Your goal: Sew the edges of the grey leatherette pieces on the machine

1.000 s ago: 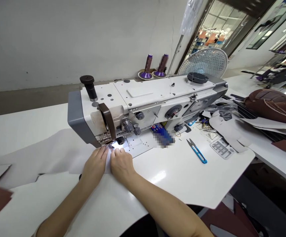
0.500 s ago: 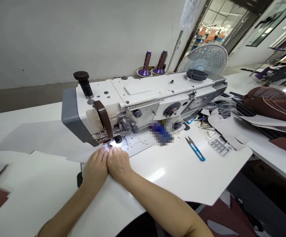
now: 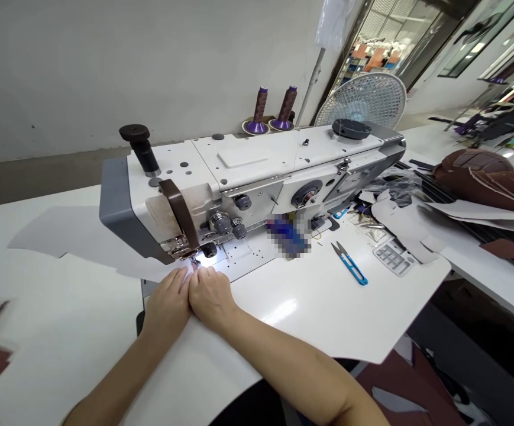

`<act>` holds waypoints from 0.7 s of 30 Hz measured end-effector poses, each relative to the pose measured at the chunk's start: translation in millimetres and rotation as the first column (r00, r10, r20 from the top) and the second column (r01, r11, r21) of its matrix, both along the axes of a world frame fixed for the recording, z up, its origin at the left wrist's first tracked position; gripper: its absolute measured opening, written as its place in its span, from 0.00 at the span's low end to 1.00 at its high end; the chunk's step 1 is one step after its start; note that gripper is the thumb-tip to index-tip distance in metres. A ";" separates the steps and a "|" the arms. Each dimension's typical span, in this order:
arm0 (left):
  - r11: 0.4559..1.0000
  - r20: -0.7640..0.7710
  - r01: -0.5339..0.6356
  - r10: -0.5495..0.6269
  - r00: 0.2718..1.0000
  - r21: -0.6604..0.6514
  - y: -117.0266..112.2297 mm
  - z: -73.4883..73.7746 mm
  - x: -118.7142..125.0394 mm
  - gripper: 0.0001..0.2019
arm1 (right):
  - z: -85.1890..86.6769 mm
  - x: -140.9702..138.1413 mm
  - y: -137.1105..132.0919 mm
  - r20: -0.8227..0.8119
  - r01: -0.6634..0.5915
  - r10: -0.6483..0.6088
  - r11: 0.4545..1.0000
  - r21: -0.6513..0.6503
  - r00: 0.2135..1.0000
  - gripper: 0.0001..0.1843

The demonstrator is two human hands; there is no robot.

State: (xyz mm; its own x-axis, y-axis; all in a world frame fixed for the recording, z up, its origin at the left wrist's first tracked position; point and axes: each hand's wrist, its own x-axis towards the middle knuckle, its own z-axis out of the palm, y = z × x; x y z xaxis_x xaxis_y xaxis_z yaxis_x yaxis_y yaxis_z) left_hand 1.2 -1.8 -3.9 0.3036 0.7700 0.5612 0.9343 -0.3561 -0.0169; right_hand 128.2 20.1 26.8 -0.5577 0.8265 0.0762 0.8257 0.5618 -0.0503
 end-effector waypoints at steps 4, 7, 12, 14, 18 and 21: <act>0.999 -0.021 0.041 -0.041 0.999 -0.009 3.2 -1.6 -2.9 0.14 | -2.1 1.3 1.2 -0.024 -0.031 0.031 0.999 0.016 0.999 0.12; 0.998 -0.024 0.065 -0.065 0.998 0.005 8.4 -1.2 -7.3 0.14 | -3.8 1.1 2.7 -0.024 -0.041 0.042 0.999 0.019 0.999 0.12; 0.996 -0.005 0.072 -0.072 0.997 -0.054 12.6 -3.2 -10.0 0.16 | -1.3 0.3 3.8 0.000 -0.037 0.037 0.999 -0.008 0.999 0.10; 0.994 -0.008 0.065 -0.066 0.998 -0.085 13.3 -4.2 -9.7 0.16 | -0.3 -0.1 4.1 0.009 -0.028 0.029 1.000 -0.010 1.000 0.09; 0.992 0.002 0.035 -0.035 0.999 -0.125 15.4 -4.3 -10.2 0.16 | -0.7 -0.3 4.8 0.012 -0.009 0.009 1.000 -0.004 1.000 0.10; 0.991 0.001 0.006 -0.006 1.000 -0.133 18.1 -3.1 -12.3 0.16 | -0.7 -0.4 5.6 0.013 0.001 -0.001 1.000 -0.021 1.000 0.10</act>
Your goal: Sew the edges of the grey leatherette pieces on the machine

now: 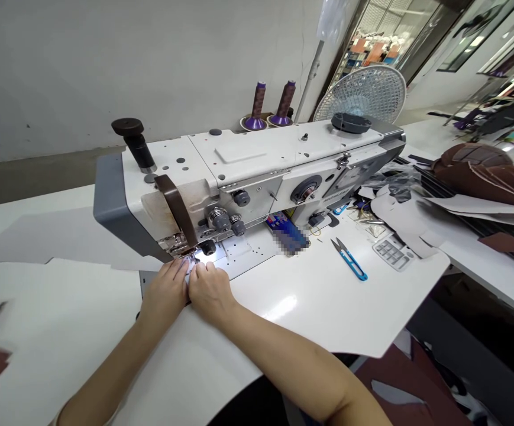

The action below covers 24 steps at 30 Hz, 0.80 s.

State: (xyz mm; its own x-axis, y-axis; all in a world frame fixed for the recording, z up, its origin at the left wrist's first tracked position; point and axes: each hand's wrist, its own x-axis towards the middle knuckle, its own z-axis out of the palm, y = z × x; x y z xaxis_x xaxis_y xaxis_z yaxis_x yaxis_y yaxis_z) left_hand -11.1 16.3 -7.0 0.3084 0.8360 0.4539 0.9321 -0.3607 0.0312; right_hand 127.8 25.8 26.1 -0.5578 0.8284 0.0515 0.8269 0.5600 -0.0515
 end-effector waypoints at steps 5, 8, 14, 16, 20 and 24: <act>0.999 -0.018 -0.014 0.014 1.000 0.029 3.8 2.1 -4.1 0.18 | 1.5 -0.5 1.0 -0.002 0.008 -0.008 1.000 -0.014 1.000 0.11; 0.999 -0.004 -0.019 0.019 1.000 0.035 4.5 2.9 -5.0 0.18 | 0.4 -0.2 0.8 -0.003 0.011 -0.011 1.000 -0.013 1.000 0.11; 1.000 0.088 -0.010 0.011 0.996 -0.018 6.2 5.9 -10.1 0.17 | -4.2 0.5 -0.1 -0.011 0.028 -0.028 1.000 0.010 1.000 0.10; 0.998 0.124 -0.022 0.029 0.992 -0.053 8.3 7.9 -15.2 0.15 | -3.9 0.6 0.1 -0.012 0.033 -0.033 0.999 0.010 0.999 0.10; 0.996 0.109 0.018 -0.008 0.994 -0.084 13.2 12.5 -29.1 0.15 | -1.0 1.3 1.2 -0.021 0.035 -0.034 0.999 0.008 0.999 0.09; 0.994 0.029 0.093 -0.091 0.995 -0.061 13.4 18.7 -38.7 0.14 | 0.3 2.2 2.0 -0.015 0.042 -0.042 0.999 -0.009 0.999 0.09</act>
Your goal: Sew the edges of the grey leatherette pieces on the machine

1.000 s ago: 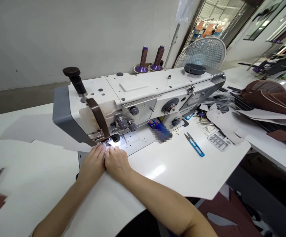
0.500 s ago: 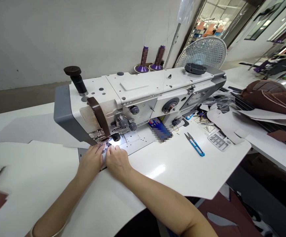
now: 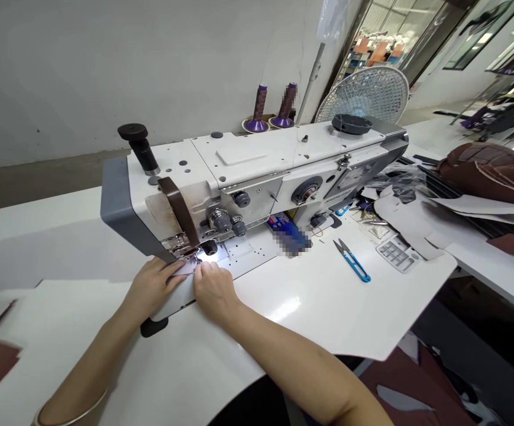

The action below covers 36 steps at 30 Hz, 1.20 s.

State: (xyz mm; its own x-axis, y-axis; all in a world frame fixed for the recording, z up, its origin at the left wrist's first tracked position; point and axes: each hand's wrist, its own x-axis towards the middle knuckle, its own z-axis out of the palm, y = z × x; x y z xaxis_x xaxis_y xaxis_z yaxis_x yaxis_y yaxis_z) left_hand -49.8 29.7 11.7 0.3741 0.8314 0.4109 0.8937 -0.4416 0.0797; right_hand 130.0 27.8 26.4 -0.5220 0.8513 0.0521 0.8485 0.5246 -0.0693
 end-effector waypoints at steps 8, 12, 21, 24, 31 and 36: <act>0.999 -0.198 -0.001 -0.009 0.980 -0.053 -17.2 10.5 23.5 0.15 | -2.2 1.8 2.4 -0.047 0.036 -0.035 0.999 0.012 0.998 0.08; 0.997 -0.166 -0.078 0.080 0.983 0.023 -18.4 5.9 33.1 0.15 | -1.5 1.3 2.8 -0.100 0.045 -0.043 0.999 0.019 0.994 0.06; 0.993 0.196 -0.101 0.088 0.977 0.056 -7.3 -10.3 24.7 0.12 | -3.6 -1.3 14.4 -0.366 0.117 -0.149 0.987 -0.109 0.918 0.12; 0.997 0.219 -0.072 0.062 0.974 0.036 -7.8 -12.8 24.1 0.13 | -2.6 -3.6 17.6 -0.386 0.158 -0.211 0.974 -0.165 0.898 0.09; 0.993 0.043 -0.113 0.114 0.993 -0.030 -10.6 -8.6 26.8 0.17 | -5.1 -4.6 14.9 -0.246 0.240 -0.270 0.960 -0.147 0.931 0.08; 0.990 0.046 -0.123 0.126 0.991 -0.076 -10.3 -5.1 27.9 0.16 | -10.7 1.3 5.1 -0.161 0.082 -0.079 0.997 0.011 0.984 0.11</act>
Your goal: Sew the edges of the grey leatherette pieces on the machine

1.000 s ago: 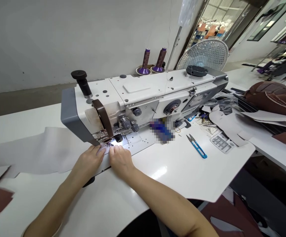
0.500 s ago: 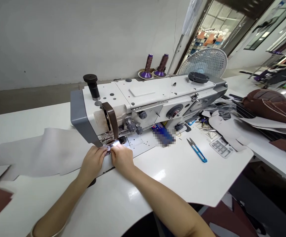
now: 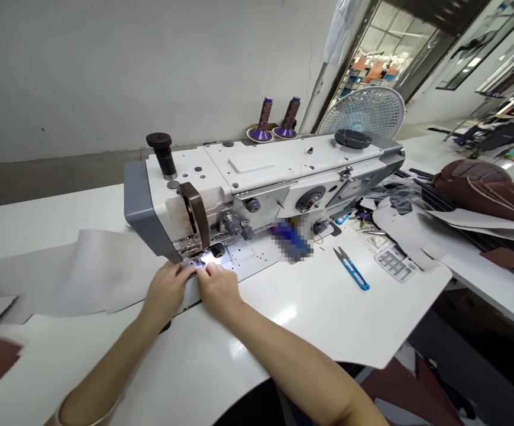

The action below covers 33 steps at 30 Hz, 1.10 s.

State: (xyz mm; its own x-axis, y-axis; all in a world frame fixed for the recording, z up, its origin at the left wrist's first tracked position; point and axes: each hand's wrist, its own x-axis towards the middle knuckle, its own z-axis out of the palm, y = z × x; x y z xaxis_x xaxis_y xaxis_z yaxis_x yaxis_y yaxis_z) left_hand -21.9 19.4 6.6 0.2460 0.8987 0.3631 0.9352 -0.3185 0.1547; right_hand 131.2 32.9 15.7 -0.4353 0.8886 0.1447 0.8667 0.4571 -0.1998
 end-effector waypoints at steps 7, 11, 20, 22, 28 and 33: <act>0.999 0.147 0.030 -0.034 0.989 0.031 -0.8 -5.3 -3.3 0.17 | -2.1 -1.6 0.4 0.062 -0.074 0.070 0.996 0.050 0.996 0.10; 0.998 0.194 0.049 -0.057 0.979 0.048 2.7 -13.5 -5.9 0.18 | -5.5 -2.6 0.9 0.068 -0.070 0.066 0.995 0.070 0.996 0.10; 0.999 0.180 0.017 -0.022 0.983 0.031 10.9 -17.2 -4.9 0.17 | -14.2 -3.5 0.8 0.074 -0.034 0.026 0.993 0.110 0.997 0.09; 0.999 0.172 0.012 -0.018 0.985 0.037 11.1 -17.0 -5.2 0.18 | -13.9 -4.0 0.7 0.070 -0.026 0.018 0.994 0.109 0.997 0.09; 0.999 0.062 -0.016 0.014 0.998 0.045 8.5 -8.0 -4.9 0.17 | -7.1 -4.9 0.2 0.091 -0.023 0.018 0.998 0.059 0.996 0.09; 0.997 -0.084 -0.044 0.050 0.995 0.066 11.1 6.5 -21.0 0.14 | -2.7 -3.8 0.4 0.102 -0.037 0.036 0.999 0.000 0.994 0.07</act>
